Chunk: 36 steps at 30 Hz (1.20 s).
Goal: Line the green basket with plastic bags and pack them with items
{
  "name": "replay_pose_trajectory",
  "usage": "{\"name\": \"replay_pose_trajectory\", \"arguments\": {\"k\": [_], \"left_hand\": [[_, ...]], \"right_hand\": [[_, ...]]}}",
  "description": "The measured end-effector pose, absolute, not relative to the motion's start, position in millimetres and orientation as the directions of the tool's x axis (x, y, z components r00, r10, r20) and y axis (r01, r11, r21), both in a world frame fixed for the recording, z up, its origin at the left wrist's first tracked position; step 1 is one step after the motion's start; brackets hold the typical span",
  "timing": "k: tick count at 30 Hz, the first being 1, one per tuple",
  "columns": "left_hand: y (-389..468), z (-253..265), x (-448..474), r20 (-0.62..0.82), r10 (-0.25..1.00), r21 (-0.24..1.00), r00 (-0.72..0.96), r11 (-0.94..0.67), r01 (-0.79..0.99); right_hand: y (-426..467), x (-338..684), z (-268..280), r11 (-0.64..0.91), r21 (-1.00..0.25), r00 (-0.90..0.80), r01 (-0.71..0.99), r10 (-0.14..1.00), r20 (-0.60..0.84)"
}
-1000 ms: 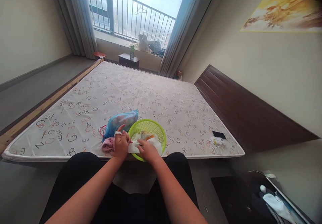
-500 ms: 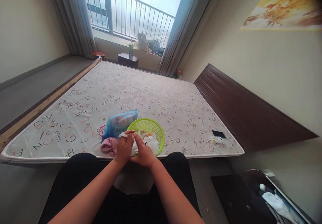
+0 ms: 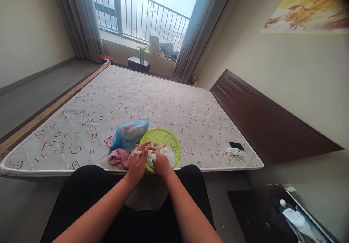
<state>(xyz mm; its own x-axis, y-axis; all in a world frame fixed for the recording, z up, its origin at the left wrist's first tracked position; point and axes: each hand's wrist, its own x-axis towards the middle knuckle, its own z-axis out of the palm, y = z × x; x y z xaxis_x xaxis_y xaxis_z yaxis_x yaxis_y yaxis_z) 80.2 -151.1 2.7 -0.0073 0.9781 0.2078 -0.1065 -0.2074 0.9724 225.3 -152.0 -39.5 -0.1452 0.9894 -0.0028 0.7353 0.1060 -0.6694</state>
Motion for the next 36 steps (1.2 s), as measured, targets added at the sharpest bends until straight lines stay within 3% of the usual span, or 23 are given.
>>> {"name": "replay_pose_trajectory", "arguments": {"k": [3, 6, 11, 14, 17, 20, 25, 28, 31, 33, 36], "left_hand": [[-149.4, -13.6, 79.3, 0.292, 0.948, 0.955, 0.124, -0.297, 0.024], [-151.8, -33.1, 78.8, 0.346, 0.928, 0.931, 0.142, -0.358, 0.076], [-155.6, -58.6, 82.3, 0.373, 0.925, 0.927, 0.073, -0.368, -0.073], [-152.8, -62.8, 88.5, 0.367, 0.929, 0.930, 0.053, -0.367, -0.003], [-151.6, -57.1, 93.7, 0.378, 0.914, 0.910, 0.146, -0.396, 0.123], [-157.3, -46.2, 94.3, 0.437, 0.876, 0.871, 0.206, -0.469, 0.146], [-169.9, -34.0, 89.2, 0.526, 0.834, 0.823, 0.168, -0.548, 0.146], [-170.8, -33.9, 88.7, 0.465, 0.876, 0.875, 0.126, -0.477, 0.087], [-167.6, -34.3, 93.0, 0.273, 0.961, 0.955, -0.042, -0.276, -0.113], [-164.1, -32.4, 96.6, 0.149, 0.983, 0.945, -0.107, -0.173, -0.279], [-157.5, -25.3, 98.7, 0.076, 0.993, 0.896, -0.095, -0.110, -0.431]], "right_hand": [[-152.1, 229.7, -44.2, 0.051, -0.713, -0.042, 0.700, 0.999, 0.030], [-150.4, 233.3, -48.2, 0.058, -0.767, 0.010, 0.639, 0.996, 0.084], [-148.2, 235.1, -53.0, -0.015, -0.778, 0.111, 0.628, 0.991, 0.070], [-151.7, 229.4, -53.0, 0.046, -0.761, 0.019, 0.648, 0.997, 0.077], [-156.2, 220.9, -51.3, 0.142, -0.698, -0.142, 0.701, 0.988, 0.058], [-158.0, 213.9, -50.3, 0.241, -0.608, -0.268, 0.757, 0.962, 0.047], [-155.2, 208.9, -51.8, 0.390, -0.528, -0.387, 0.755, 0.914, 0.123], [-155.0, 207.4, -54.7, 0.397, -0.573, -0.353, 0.717, 0.915, 0.193], [-156.9, 205.9, -59.4, 0.357, -0.609, -0.263, 0.709, 0.934, 0.241], [-158.4, 205.4, -61.9, 0.344, -0.607, -0.236, 0.716, 0.938, 0.253], [-160.3, 206.3, -61.0, 0.357, -0.594, -0.251, 0.721, 0.934, 0.256]]}}
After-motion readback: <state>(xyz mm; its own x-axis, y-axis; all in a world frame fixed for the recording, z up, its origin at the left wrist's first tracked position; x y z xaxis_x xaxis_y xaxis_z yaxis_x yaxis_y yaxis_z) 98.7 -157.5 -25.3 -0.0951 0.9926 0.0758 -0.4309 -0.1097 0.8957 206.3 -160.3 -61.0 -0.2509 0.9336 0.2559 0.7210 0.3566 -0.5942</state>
